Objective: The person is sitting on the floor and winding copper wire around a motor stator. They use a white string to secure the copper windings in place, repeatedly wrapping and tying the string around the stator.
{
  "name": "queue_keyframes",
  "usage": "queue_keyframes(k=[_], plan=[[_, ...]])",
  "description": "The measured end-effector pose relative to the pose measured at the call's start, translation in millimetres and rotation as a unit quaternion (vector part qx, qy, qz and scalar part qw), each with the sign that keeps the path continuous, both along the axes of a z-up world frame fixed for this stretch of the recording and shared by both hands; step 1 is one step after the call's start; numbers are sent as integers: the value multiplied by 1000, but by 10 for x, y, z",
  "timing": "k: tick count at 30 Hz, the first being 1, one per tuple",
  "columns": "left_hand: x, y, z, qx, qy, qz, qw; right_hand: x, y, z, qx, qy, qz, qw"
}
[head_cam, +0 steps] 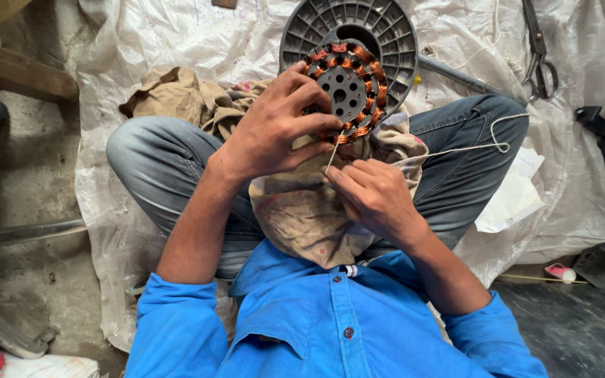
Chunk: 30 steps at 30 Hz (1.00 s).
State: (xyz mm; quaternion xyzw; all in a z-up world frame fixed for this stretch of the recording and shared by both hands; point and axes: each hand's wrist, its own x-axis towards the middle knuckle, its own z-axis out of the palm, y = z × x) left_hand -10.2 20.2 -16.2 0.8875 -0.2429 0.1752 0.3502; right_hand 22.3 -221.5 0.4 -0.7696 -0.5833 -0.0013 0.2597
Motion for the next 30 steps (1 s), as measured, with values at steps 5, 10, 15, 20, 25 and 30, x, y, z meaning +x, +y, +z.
queue_keyframes(k=[5,10,15,20,25,30], plan=[[10,-36,8,8,1,18,1000,-5,-31,-25,21,32,5,999],[-36,-90,51,23,2,35,999,-109,-65,-26,26,99,-12,995],[-163,-335,43,48,-59,11,997,-153,-209,-90,36,83,-63,994],[-448,-442,56,33,-9,-9,999,-68,-571,-152,-23,48,-193,980],[-588,-530,56,-57,-4,15,998,149,-995,-296,134,313,-349,873],[-583,-523,22,-128,17,43,991,647,-1526,-610,454,423,-216,754]])
